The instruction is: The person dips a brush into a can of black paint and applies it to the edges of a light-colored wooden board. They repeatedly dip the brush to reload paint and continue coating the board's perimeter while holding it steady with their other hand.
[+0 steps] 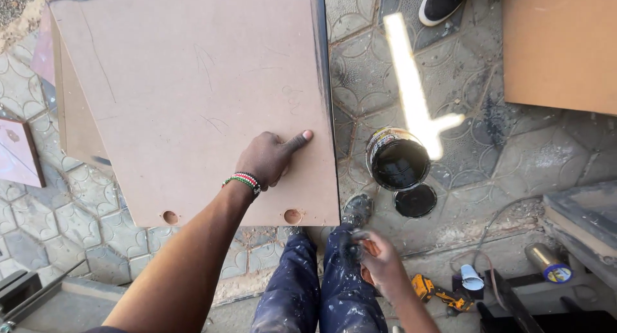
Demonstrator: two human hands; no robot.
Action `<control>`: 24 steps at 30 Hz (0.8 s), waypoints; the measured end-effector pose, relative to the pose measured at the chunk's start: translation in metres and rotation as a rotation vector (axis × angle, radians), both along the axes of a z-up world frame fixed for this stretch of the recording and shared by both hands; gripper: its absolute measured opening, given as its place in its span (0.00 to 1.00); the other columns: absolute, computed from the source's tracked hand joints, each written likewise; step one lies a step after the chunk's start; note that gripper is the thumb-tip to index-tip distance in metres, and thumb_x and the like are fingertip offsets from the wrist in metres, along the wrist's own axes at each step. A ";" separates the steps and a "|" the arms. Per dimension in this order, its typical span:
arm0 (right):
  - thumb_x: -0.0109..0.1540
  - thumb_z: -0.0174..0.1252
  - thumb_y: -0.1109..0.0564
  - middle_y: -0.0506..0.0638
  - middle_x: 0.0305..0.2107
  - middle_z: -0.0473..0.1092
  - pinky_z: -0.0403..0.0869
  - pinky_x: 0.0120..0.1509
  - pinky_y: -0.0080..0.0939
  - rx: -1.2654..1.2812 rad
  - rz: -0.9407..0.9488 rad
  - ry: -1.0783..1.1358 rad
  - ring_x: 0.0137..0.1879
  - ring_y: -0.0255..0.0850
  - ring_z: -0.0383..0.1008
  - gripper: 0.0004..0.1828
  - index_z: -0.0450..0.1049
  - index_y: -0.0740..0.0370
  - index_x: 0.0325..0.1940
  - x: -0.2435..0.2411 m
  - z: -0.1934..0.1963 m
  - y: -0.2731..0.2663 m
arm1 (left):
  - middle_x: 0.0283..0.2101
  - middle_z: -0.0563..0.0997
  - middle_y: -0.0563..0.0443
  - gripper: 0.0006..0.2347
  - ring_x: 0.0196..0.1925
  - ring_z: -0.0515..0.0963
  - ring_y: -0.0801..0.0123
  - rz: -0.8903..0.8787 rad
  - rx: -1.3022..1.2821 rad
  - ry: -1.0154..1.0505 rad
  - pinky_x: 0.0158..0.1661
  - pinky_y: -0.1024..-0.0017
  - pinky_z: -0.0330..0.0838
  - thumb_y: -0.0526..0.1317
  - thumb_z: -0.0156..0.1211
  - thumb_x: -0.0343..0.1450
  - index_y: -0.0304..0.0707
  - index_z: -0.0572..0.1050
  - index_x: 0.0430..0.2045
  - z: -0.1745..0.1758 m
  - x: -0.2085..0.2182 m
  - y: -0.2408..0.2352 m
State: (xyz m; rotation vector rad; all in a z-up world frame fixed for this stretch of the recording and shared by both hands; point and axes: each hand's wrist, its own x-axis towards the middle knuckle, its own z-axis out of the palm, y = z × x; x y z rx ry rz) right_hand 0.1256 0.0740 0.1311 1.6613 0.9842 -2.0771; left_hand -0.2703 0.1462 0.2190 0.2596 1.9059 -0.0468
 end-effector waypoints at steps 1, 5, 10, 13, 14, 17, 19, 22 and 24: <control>0.61 0.78 0.46 0.56 0.56 0.89 0.85 0.76 0.48 0.109 -0.158 0.016 0.65 0.47 0.90 0.38 0.83 0.60 0.74 0.013 -0.001 -0.021 | 0.16 0.77 0.43 0.39 0.17 0.77 0.50 0.014 -0.010 -0.007 0.27 0.56 0.72 0.79 0.49 0.77 0.40 0.69 0.13 0.004 0.000 -0.004; 0.69 0.69 0.68 0.54 0.47 0.85 0.84 0.64 0.41 0.531 -0.191 0.207 0.54 0.42 0.86 0.13 0.87 0.66 0.59 -0.035 -0.013 0.000 | 0.15 0.79 0.39 0.40 0.17 0.82 0.44 0.012 0.032 -0.022 0.29 0.54 0.78 0.79 0.39 0.78 0.39 0.72 0.15 -0.014 -0.004 -0.011; 0.69 0.61 0.74 0.54 0.46 0.80 0.79 0.50 0.43 1.099 0.183 0.322 0.47 0.44 0.80 0.16 0.83 0.60 0.55 -0.136 -0.015 0.106 | 0.17 0.82 0.43 0.39 0.25 0.87 0.48 -0.065 0.018 -0.063 0.40 0.53 0.78 0.79 0.35 0.79 0.42 0.73 0.19 -0.032 -0.008 -0.019; 0.71 0.62 0.66 0.52 0.42 0.77 0.78 0.50 0.48 1.128 0.230 0.185 0.46 0.46 0.78 0.10 0.83 0.59 0.55 -0.214 -0.028 0.187 | 0.21 0.85 0.43 0.38 0.29 0.90 0.47 -0.080 0.039 -0.065 0.45 0.51 0.80 0.79 0.37 0.79 0.43 0.73 0.20 -0.038 -0.010 -0.021; 0.71 0.62 0.66 0.52 0.42 0.77 0.78 0.50 0.48 1.140 0.232 0.190 0.46 0.46 0.78 0.10 0.83 0.59 0.55 -0.244 -0.021 0.214 | 0.21 0.85 0.43 0.38 0.29 0.90 0.47 -0.077 0.050 -0.061 0.45 0.51 0.80 0.79 0.37 0.79 0.43 0.73 0.20 -0.037 -0.011 -0.023; 0.79 0.65 0.60 0.59 0.26 0.73 0.77 0.43 0.53 1.394 0.222 0.224 0.34 0.53 0.79 0.13 0.80 0.63 0.39 -0.328 -0.018 0.297 | 0.30 0.91 0.38 0.42 0.50 0.95 0.37 -0.049 0.070 -0.084 0.54 0.49 0.83 0.82 0.44 0.77 0.41 0.86 0.22 -0.035 -0.014 -0.027; 0.81 0.68 0.57 0.42 0.29 0.78 0.81 0.47 0.43 1.641 0.290 0.304 0.36 0.44 0.81 0.12 0.86 0.51 0.43 -0.370 -0.043 0.357 | 0.27 0.90 0.43 0.39 0.48 0.95 0.41 -0.056 0.067 -0.090 0.54 0.54 0.83 0.79 0.44 0.80 0.43 0.85 0.21 -0.033 -0.012 -0.025; 0.73 0.81 0.48 0.44 0.33 0.78 0.84 0.42 0.58 1.654 0.481 0.270 0.38 0.54 0.86 0.12 0.81 0.46 0.45 -0.426 -0.069 0.432 | 0.23 0.88 0.46 0.40 0.44 0.95 0.44 -0.054 0.059 -0.092 0.52 0.56 0.83 0.80 0.43 0.79 0.45 0.84 0.19 -0.041 -0.012 -0.031; 0.76 0.76 0.49 0.46 0.36 0.78 0.82 0.46 0.61 1.521 0.524 0.305 0.41 0.55 0.85 0.09 0.81 0.48 0.51 -0.408 -0.031 0.423 | 0.24 0.88 0.46 0.40 0.45 0.95 0.43 -0.062 0.050 -0.100 0.52 0.56 0.83 0.80 0.44 0.78 0.44 0.84 0.19 -0.037 -0.012 -0.033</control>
